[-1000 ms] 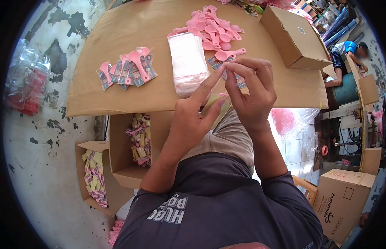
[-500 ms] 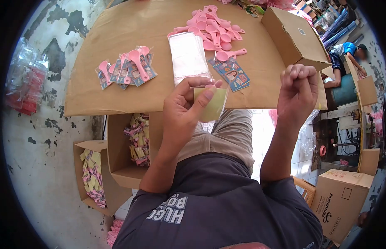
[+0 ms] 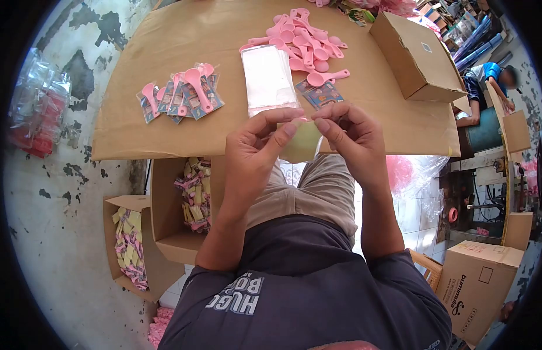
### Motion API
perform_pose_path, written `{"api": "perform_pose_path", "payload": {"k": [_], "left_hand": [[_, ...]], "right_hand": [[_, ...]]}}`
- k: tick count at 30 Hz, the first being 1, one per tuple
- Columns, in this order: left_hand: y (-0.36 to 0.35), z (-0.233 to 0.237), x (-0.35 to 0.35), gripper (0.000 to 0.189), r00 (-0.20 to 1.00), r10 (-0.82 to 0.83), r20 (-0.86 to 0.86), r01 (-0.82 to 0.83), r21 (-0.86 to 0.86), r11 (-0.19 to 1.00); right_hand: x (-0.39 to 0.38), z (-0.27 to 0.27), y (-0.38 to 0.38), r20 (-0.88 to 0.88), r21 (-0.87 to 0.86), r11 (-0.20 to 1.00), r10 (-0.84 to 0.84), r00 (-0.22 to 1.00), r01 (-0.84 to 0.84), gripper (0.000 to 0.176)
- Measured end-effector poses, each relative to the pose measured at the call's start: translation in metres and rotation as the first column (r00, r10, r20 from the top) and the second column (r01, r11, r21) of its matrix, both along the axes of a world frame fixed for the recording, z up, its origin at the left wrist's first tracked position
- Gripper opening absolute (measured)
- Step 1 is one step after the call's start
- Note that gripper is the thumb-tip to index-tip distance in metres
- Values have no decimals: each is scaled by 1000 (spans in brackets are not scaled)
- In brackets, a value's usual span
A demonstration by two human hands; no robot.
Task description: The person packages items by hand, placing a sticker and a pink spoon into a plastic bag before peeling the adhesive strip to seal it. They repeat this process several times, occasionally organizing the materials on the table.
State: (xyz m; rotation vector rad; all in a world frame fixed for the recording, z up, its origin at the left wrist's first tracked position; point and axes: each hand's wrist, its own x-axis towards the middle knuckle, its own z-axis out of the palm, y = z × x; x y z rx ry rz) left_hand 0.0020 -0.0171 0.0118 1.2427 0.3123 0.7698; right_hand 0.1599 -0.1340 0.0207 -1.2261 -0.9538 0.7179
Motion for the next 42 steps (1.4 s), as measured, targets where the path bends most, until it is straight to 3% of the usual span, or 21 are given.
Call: {"api": "perform_pose_path", "payload": {"k": [6,8,11,15,18,20,22,24,26,27,29,30,31,32,33,34,37,39,40,42], "left_hand": [[1,1,-3,24,999,-47,-21,47,12,999],[-1,-2,-1,19,997,4,71,-11,101,995],[6,-13,-4,13,993,-60,100,42,177,983],[3,-9,-2,8,997,-16,77,3,169,986],[3,-9,-3,7,982,-69,175,53,94,994],[2,-7,-9,10,1000,-29,-6,29,198,980],[-5,-3,-2,16,999,3,49,-9,140,990],[-8,4,-2,23,994,39,102,-48,79,996],[-8,10,-5,31,994,-103,38,102,18,995],[-4,2,-8,31,994,-98,38,97,15,995],[9,-18,-14,39,989,-102,-109,133,335,933],[14,-17,-17,39,989,-99,-108,130,334,934],[17,-16,-20,38,999,-31,-31,39,336,941],[22,-13,-22,37,998,37,47,-51,331,942],[28,-3,-23,35,990,91,111,-126,358,925],[37,5,-24,33,974,143,177,-202,380,903],[87,3,-46,30,957,249,148,-289,539,791],[106,8,-58,35,928,372,-31,-285,587,758],[115,6,-66,35,928,371,-32,-281,593,755],[125,-1,-75,38,828,544,-136,-243,787,566]], "right_hand": [[4,2,-6,-62,61,998,15,998,-11,8],[9,-5,-6,-54,133,990,43,998,-36,9],[13,-7,-9,-20,205,977,72,997,-67,12],[14,2,-14,43,167,984,54,998,-61,13],[17,5,-13,65,181,979,84,994,-94,8],[11,1,-13,76,104,993,54,996,-62,3],[7,-3,-9,90,27,999,28,996,-31,7],[4,-6,-3,-10,156,987,27,1000,-25,22],[-6,-1,2,-60,213,977,-13,998,25,28],[-11,2,5,-112,269,960,-53,992,82,33],[-18,5,7,-98,261,962,-56,994,80,29],[-20,6,7,-86,255,963,-65,994,85,25],[-17,4,7,-84,253,964,-62,995,82,25],[-9,-1,6,203,137,985,-129,971,103,20],[-4,-4,5,479,30,987,-151,865,155,15],[-2,-6,4,480,31,988,-148,865,152,15],[3,-13,3,388,20,978,-197,900,206,9],[9,-17,-1,321,38,970,-241,916,242,10],[11,-16,-3,303,32,965,-258,918,260,8],[18,-16,-12,292,-8,964,-251,923,265,8]]}}
